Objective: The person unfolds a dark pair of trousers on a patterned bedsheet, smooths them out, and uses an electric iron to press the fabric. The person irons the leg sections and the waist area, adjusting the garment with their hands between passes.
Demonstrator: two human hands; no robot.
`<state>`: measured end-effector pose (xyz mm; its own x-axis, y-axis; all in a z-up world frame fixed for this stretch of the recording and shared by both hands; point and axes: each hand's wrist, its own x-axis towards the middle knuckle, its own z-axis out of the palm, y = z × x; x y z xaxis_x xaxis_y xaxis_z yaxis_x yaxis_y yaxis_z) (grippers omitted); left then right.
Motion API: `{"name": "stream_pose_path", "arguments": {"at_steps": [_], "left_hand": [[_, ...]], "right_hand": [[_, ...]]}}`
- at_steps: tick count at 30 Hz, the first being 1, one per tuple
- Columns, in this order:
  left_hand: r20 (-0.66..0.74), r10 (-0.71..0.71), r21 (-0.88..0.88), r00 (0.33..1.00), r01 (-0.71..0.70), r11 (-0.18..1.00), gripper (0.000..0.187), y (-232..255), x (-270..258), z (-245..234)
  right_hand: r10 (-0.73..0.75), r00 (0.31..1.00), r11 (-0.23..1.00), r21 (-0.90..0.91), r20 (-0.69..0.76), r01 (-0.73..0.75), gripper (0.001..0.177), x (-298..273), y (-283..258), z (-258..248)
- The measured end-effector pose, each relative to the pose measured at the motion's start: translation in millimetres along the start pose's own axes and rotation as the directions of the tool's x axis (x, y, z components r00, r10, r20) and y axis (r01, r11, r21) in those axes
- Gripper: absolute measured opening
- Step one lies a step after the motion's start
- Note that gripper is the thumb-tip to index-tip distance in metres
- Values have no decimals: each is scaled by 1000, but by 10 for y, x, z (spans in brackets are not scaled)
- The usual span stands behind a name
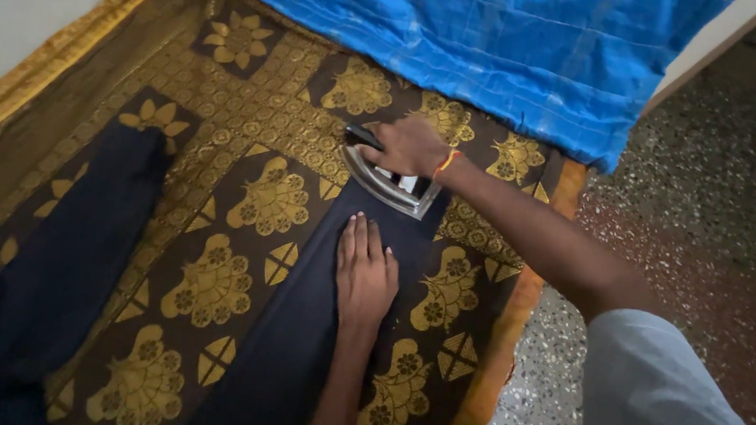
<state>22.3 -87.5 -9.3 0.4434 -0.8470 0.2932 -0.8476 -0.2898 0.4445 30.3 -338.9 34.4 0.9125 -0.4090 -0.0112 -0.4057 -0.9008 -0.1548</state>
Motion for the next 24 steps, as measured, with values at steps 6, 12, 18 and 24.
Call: {"name": "stream_pose_path", "arguments": {"at_steps": [6, 12, 18, 24], "left_hand": [[-68, 24, -24, 997, -25, 999, 47, -9, -22, 9], [-60, -78, -79, 995, 73, 994, 39, -42, -25, 4], [-51, -51, -58, 997, 48, 997, 41, -23, -8, -51], [-21, -94, -145, 995, 90, 985, 42, -20, 9, -44]], "right_hand": [[-25, 998, 999, -25, 64, 27, 67, -306, 143, 16], [-6, 989, 1000, 25, 150, 2, 66, -879, 197, -138], [55, 986, 997, 50, 156, -63, 62, -1320, 18, -350], [38, 999, 999, 9, -9, -38, 59, -1152, -119, -299]]}}
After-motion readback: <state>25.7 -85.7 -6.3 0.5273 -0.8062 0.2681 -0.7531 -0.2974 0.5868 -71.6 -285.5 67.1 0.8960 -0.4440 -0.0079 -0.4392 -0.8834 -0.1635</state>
